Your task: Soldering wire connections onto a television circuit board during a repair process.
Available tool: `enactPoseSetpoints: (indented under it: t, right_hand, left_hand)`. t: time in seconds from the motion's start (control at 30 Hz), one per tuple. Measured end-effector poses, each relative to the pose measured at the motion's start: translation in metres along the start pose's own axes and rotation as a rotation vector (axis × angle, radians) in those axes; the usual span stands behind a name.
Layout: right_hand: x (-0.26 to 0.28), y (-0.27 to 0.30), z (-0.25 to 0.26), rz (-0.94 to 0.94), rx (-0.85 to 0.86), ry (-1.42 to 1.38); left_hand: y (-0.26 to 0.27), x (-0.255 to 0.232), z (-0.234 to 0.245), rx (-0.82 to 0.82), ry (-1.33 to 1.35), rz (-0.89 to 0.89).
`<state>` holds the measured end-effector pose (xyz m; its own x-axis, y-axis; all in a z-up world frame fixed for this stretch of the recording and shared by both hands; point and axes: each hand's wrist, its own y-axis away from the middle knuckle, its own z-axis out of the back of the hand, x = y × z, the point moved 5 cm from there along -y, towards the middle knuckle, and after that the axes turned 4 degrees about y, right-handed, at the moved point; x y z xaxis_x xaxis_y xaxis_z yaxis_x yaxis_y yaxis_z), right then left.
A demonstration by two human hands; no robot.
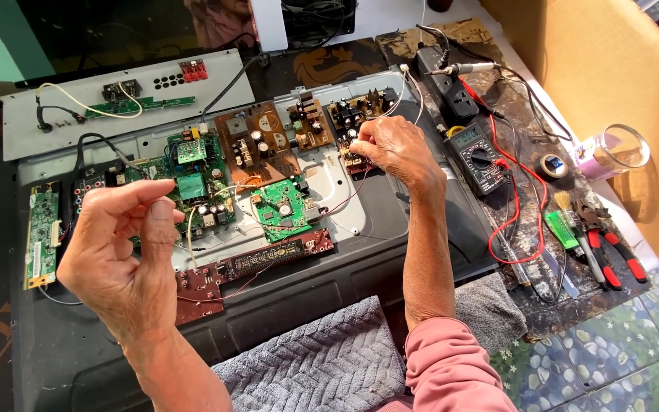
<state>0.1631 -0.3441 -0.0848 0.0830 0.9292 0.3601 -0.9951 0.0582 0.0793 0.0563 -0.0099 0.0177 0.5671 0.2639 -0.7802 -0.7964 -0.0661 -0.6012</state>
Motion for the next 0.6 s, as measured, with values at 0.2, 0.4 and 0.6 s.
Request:
enactPoseSetpoints:
  t: [0.2, 0.4, 0.6]
  right_hand:
    - [-0.001, 0.002, 0.000, 0.043, -0.027, -0.019]
    - [0.000, 0.002, 0.005, 0.159, -0.120, -0.085]
    - [0.008, 0.003, 0.017, 0.228, -0.239, -0.170]
  left_hand:
    - [-0.001, 0.005, 0.003, -0.030, 0.003, 0.000]
    - [-0.002, 0.007, -0.001, -0.008, -0.008, -0.010]
    - [-0.003, 0.006, -0.003, -0.002, -0.008, 0.006]
